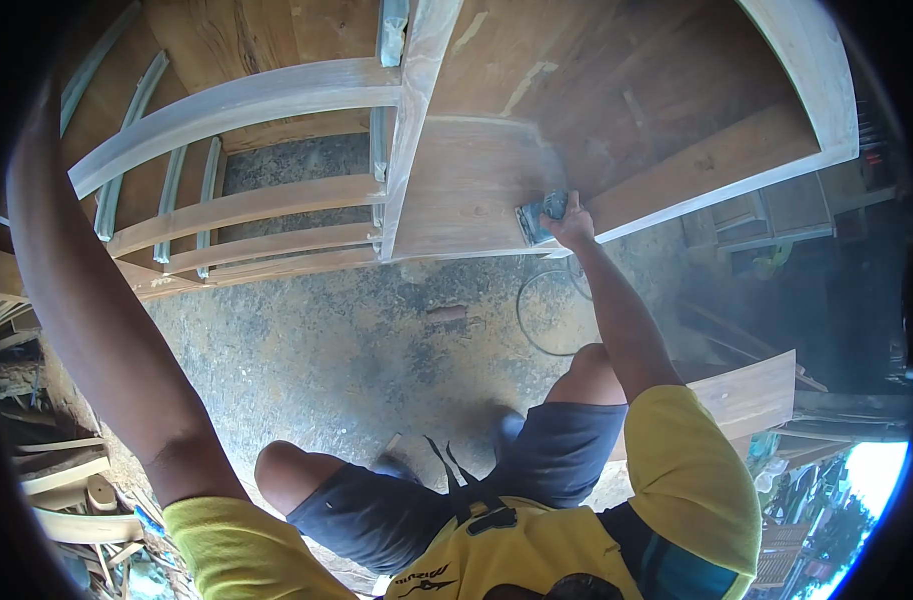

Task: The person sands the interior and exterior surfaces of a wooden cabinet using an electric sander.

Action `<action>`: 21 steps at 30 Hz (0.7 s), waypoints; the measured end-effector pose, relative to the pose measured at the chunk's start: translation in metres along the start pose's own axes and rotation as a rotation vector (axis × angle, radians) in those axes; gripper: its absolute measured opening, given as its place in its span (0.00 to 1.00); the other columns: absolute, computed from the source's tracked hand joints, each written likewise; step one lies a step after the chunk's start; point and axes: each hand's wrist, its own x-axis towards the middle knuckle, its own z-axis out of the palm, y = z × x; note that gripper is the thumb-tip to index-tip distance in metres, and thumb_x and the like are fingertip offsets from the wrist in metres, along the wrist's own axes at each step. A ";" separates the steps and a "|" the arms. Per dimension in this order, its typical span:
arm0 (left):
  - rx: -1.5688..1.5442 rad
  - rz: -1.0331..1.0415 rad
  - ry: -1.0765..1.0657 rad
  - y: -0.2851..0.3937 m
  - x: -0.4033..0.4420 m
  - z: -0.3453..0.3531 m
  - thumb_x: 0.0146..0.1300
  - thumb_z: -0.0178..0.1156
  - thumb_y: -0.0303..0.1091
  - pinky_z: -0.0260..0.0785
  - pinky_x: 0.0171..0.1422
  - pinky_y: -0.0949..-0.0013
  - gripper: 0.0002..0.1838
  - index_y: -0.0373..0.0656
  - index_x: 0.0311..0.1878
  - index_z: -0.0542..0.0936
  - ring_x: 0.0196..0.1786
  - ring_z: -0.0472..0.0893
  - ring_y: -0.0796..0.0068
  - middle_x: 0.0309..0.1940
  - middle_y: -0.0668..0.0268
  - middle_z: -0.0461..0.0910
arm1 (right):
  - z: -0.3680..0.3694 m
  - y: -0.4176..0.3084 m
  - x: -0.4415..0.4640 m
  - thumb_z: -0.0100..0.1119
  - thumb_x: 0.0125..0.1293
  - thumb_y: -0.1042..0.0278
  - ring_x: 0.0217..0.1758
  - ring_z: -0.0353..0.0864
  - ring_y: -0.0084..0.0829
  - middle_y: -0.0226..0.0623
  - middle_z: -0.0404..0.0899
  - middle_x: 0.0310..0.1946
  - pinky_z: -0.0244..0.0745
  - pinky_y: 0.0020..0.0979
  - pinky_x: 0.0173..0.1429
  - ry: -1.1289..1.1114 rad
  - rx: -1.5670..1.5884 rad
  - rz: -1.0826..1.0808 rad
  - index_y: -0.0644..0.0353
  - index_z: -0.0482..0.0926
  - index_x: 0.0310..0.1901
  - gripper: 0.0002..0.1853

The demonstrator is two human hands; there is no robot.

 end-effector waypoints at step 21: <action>-0.042 0.134 -0.076 -0.026 0.021 0.005 0.77 0.48 0.39 0.68 0.48 0.44 0.21 0.36 0.28 0.75 0.31 0.73 0.52 0.24 0.54 0.72 | 0.029 -0.150 -0.085 0.72 0.58 0.43 0.51 0.85 0.64 0.68 0.76 0.55 0.85 0.52 0.55 -0.099 0.085 -0.070 0.60 0.58 0.69 0.46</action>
